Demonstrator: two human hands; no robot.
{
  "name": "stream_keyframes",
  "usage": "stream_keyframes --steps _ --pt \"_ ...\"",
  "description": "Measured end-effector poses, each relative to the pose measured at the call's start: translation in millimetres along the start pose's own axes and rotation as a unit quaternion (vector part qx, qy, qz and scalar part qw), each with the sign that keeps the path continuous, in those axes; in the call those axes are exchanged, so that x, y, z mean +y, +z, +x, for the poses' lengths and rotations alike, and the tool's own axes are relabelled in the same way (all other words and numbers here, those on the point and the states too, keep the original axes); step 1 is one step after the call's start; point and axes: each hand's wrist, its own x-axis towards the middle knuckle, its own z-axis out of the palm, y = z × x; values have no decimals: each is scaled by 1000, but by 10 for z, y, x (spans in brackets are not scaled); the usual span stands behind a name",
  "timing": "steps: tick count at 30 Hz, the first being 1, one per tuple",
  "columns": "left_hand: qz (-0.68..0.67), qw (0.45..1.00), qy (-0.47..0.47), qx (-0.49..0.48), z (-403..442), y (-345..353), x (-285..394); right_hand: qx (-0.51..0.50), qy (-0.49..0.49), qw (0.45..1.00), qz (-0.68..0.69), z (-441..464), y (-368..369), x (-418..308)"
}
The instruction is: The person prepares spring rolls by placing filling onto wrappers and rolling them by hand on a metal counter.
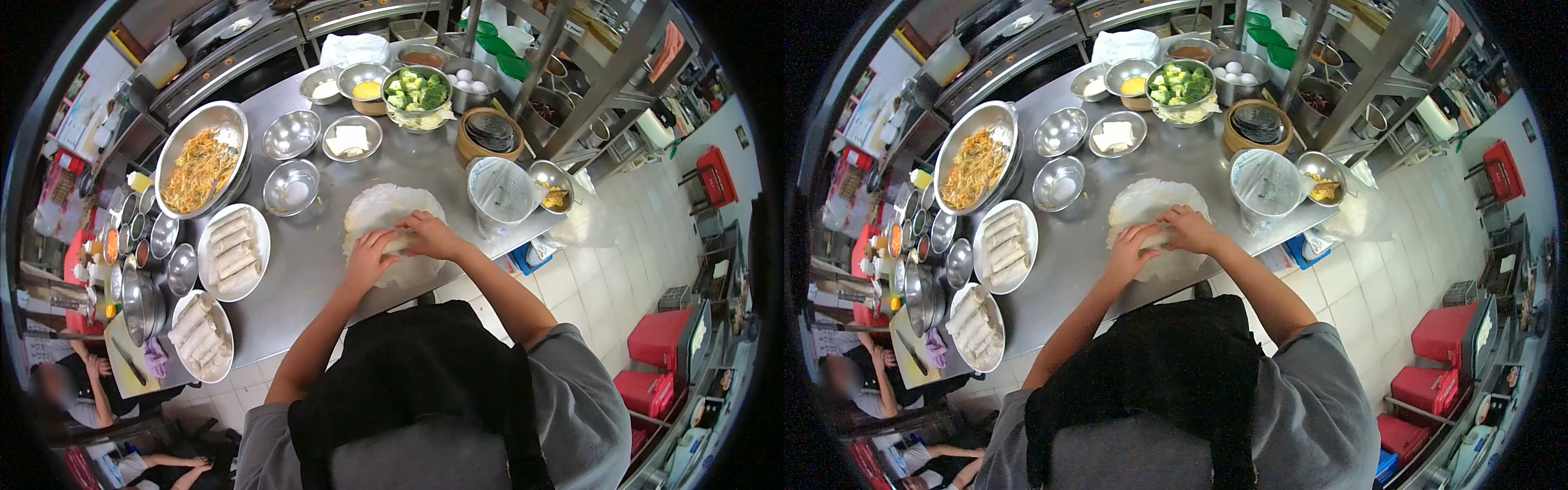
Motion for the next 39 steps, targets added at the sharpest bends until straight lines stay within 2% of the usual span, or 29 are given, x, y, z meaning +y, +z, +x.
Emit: stream_keyframes --steps 2,7,10,11,13,14,16,17,20,22,24,25,28,31,34,37,39 --pt "-7 1000 -4 -3 29 33 -37 -4 34 999 25 -63 -54 -6" --pt "-28 999 -25 -29 80 81 -123 68 -18 997 27 -163 -12 23" --pt "18 998 -7 60 21 -67 -64 142 -11 990 9 -249 -81 -43" --pt "34 993 -69 92 -51 -104 -114 167 -7 986 1 -294 -132 -66" --pt "67 967 -194 154 -278 -182 -250 109 12 993 -35 -422 -252 -134" --pt "85 956 -221 175 -383 -187 -279 79 21 995 -52 -468 -251 -169" --pt "120 929 -277 215 -546 -212 -264 21 -44 997 -62 -577 -102 -294" --pt "128 931 -275 202 -567 -191 -238 -9 -77 995 -69 -615 -40 -343" --pt "155 934 -264 183 -557 -89 -91 30 -68 994 -80 -617 93 -446" --pt "171 934 -244 197 -564 67 -185 145 44 988 -34 -554 142 -380" --pt "125 940 -256 190 -553 151 -299 273 173 946 5 -503 114 -304" --pt "100 942 -262 186 -543 183 -334 297 209 932 -9 -507 88 -217" --pt "-73 926 -306 208 -453 177 -228 300 284 906 -92 -527 116 -23" --pt "-87 923 -257 274 -309 129 68 249 326 904 -123 -518 207 34" --pt "-44 951 -180 247 -230 105 145 237 386 891 -37 -470 216 52" --pt "-42 972 -164 165 -235 100 170 193 378 906 -15 -465 141 102" --pt "-17 982 -124 145 -231 86 154 208 358 910 -25 -469 125 88"
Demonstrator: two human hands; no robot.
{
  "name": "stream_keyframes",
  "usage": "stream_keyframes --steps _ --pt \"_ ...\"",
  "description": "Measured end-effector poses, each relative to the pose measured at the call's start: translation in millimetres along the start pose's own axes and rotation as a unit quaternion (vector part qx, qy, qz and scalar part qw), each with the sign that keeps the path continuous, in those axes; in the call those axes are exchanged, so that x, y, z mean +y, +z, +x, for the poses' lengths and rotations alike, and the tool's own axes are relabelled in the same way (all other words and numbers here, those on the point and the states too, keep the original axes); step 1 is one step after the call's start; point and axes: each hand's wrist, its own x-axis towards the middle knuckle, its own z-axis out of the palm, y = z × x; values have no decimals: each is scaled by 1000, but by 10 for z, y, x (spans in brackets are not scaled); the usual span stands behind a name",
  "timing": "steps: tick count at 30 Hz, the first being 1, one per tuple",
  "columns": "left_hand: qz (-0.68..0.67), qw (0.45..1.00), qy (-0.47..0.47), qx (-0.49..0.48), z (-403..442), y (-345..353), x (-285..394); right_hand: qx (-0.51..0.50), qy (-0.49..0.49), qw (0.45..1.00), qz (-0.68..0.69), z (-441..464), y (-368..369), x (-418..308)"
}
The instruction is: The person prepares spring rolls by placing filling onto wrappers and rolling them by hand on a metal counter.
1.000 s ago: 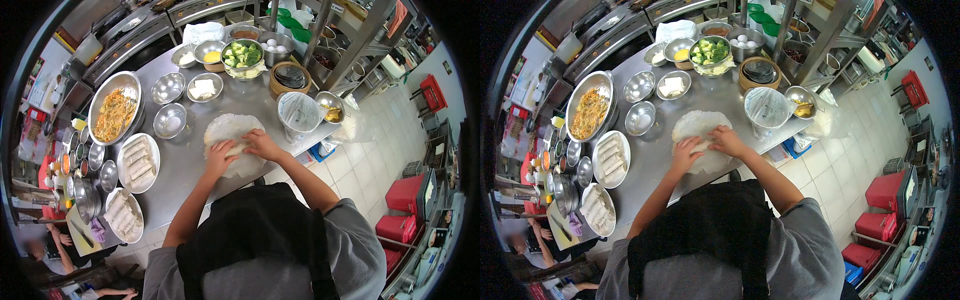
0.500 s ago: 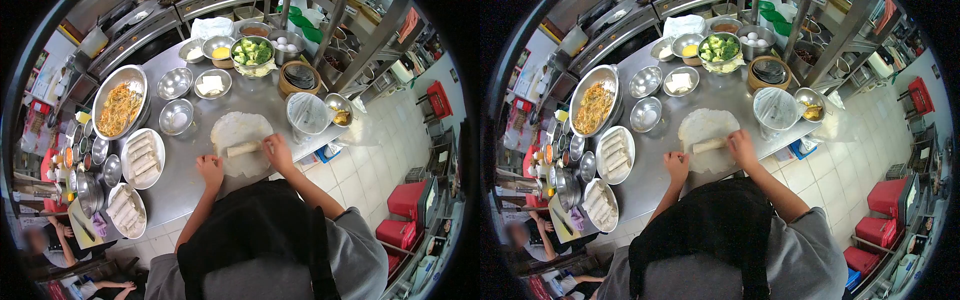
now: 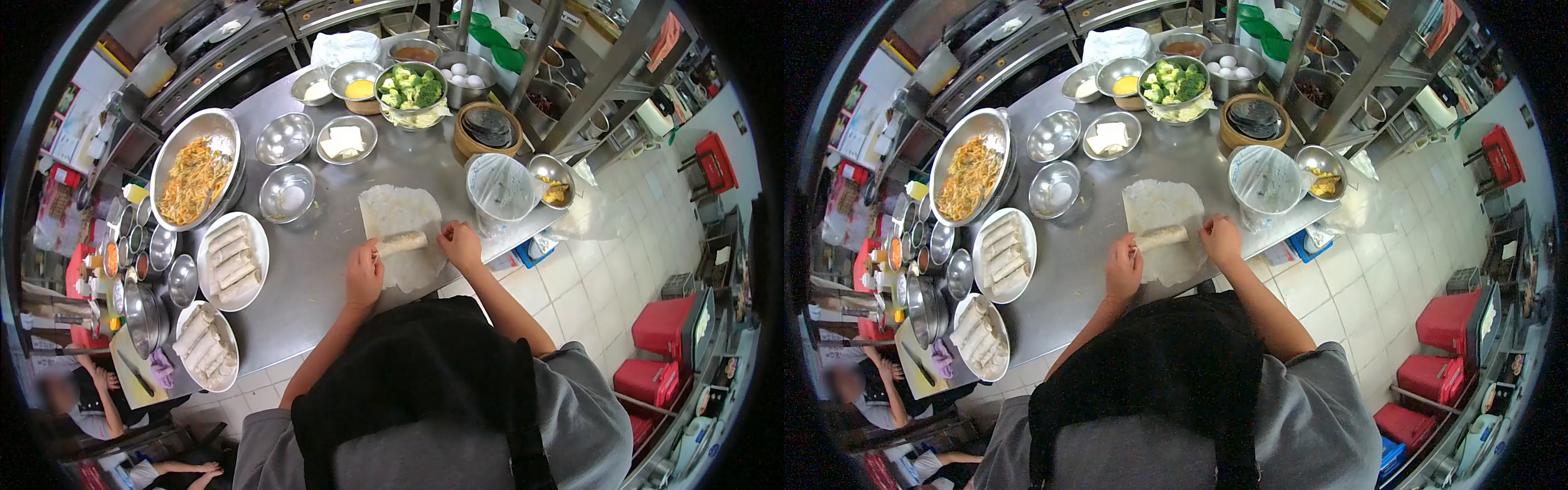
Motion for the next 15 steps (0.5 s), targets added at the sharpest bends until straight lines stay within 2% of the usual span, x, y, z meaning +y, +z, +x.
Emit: stream_keyframes --steps 4,7,10,15 --pt "59 994 89 -16 29 -90 27 27 -35 999 21 19 28 20" --pt "1 996 85 -23 48 -188 63 5 -50 987 153 29 50 9" --pt "-38 992 116 -30 73 -130 -162 18 -99 983 154 -62 -15 -174" --pt "-125 984 49 -120 142 -194 -149 -27 -155 973 169 -190 -67 -557"
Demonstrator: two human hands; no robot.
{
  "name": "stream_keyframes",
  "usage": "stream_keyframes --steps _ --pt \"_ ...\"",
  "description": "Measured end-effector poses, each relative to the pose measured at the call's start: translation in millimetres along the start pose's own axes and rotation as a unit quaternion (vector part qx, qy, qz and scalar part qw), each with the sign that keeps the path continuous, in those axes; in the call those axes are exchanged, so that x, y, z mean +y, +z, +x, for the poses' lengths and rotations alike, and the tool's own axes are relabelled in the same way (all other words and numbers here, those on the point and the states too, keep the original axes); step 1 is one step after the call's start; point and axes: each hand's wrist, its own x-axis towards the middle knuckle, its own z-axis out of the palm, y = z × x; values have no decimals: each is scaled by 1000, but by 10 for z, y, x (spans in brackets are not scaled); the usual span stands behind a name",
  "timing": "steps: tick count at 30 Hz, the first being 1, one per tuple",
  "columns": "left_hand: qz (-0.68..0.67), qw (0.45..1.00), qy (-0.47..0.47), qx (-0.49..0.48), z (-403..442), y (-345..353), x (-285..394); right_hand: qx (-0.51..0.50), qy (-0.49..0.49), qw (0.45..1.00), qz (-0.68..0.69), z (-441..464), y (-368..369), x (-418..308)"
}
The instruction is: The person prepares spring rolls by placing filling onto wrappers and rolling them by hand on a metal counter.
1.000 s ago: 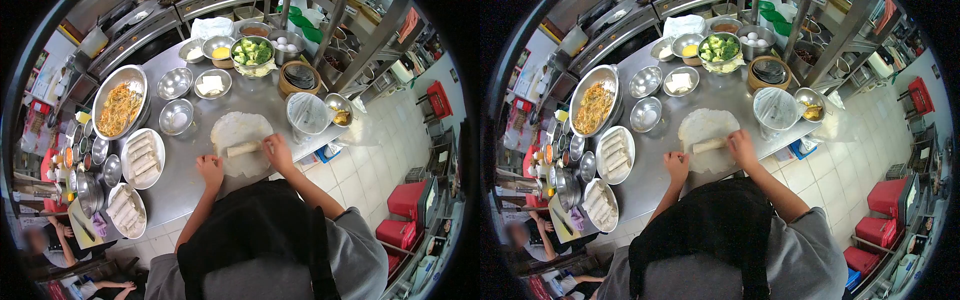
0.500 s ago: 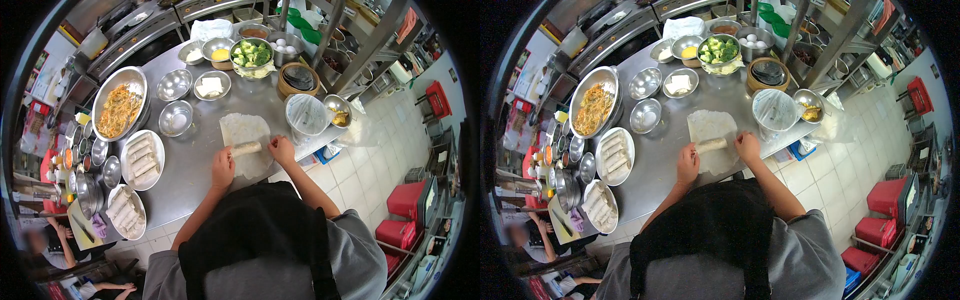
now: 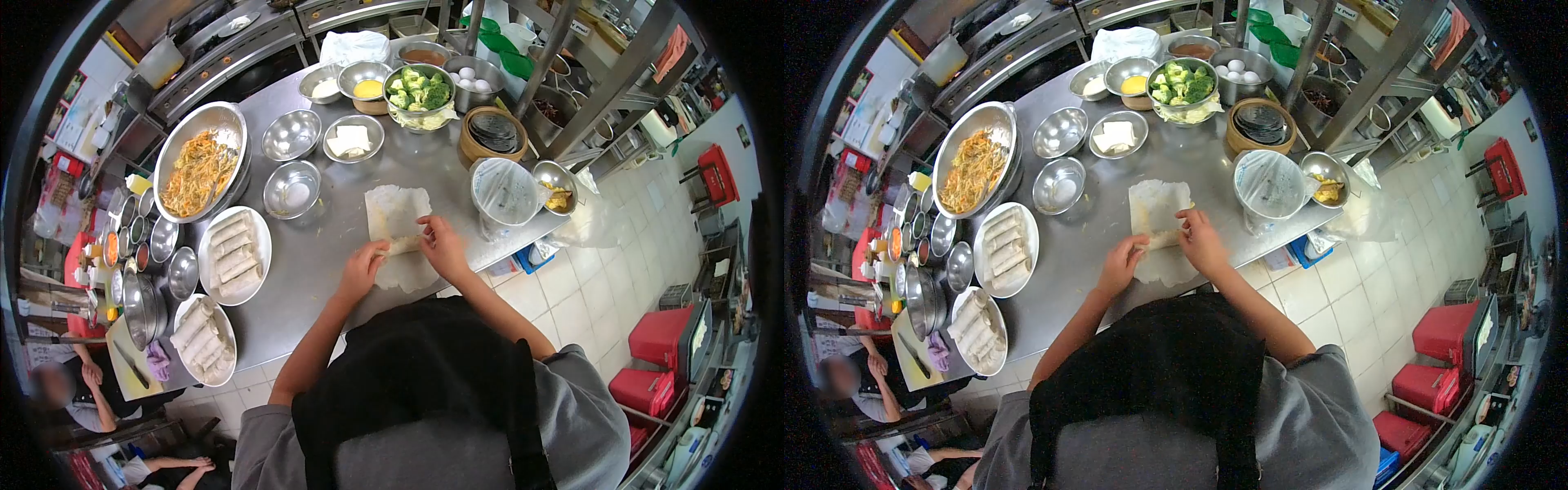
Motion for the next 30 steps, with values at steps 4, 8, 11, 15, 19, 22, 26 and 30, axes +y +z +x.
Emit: stream_keyframes --steps 4,8,11,15,19,22,26,30 --pt "-77 988 -121 -54 121 -92 93 -19 -32 999 -20 -23 136 30" --pt "23 997 14 -77 212 -227 -73 -57 -15 998 28 -45 90 5" --pt "43 993 25 -110 193 -286 -73 -85 -83 993 -7 17 2 131" --pt "71 986 51 -144 133 -308 -190 -128 -190 970 -77 139 -156 215" --pt "99 973 110 -179 71 -331 -309 -138 -203 968 -57 211 -211 262" --pt "181 942 201 -196 84 -379 -338 -102 -248 959 -90 236 -254 326" --pt "271 902 244 -231 89 -467 -239 -164 -199 963 -81 231 -306 335" --pt "271 901 261 -215 63 -421 -262 -173 -212 956 -103 179 -266 302"
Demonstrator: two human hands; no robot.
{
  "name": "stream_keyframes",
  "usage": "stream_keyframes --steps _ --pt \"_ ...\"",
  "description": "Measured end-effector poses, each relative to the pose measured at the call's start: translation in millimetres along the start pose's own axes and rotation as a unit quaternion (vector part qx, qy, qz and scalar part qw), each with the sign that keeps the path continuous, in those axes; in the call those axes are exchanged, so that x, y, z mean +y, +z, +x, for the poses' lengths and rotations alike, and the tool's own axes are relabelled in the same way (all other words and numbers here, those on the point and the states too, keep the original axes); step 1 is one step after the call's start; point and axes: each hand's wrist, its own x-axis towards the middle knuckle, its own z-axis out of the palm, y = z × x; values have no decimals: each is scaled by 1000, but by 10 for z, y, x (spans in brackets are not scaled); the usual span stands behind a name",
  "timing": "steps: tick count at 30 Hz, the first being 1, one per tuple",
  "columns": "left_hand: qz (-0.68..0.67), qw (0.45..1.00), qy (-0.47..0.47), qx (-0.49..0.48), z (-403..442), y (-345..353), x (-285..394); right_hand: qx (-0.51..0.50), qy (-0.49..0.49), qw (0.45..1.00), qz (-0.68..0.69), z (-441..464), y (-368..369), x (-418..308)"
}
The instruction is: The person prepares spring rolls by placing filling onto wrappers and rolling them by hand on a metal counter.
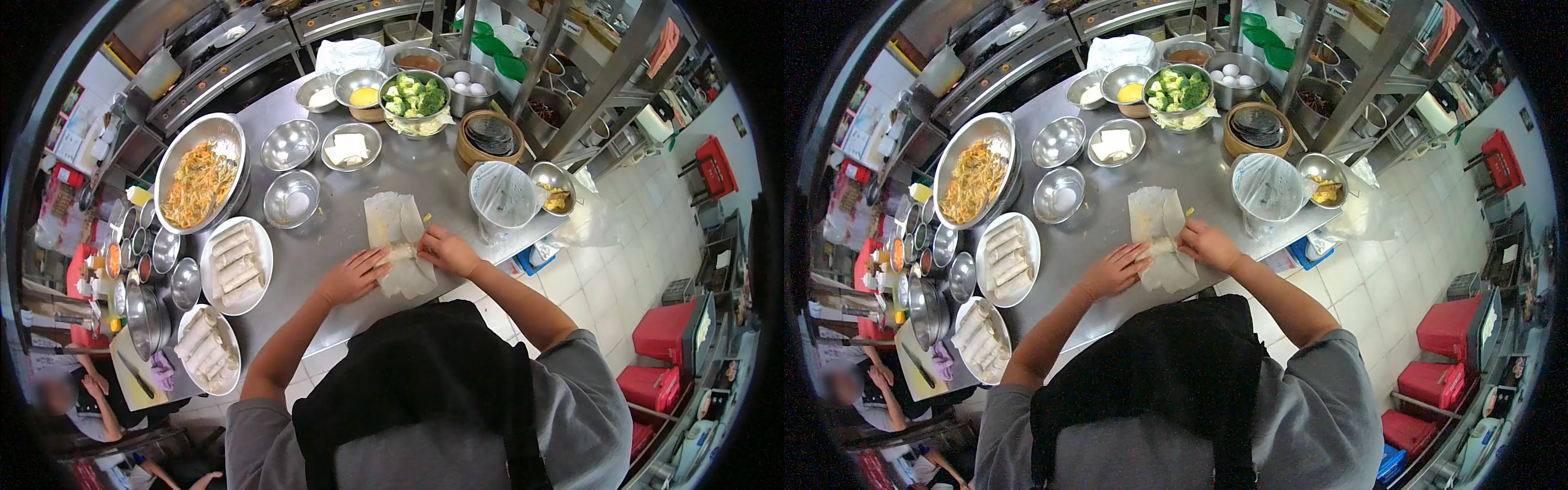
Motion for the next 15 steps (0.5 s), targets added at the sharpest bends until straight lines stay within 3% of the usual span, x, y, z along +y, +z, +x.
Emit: stream_keyframes --steps 10,15 --pt "18 998 -32 56 17 136 154 11 9 998 54 -7 42 10" --pt "-50 996 -64 24 8 119 193 -18 -63 998 7 -48 -6 51"
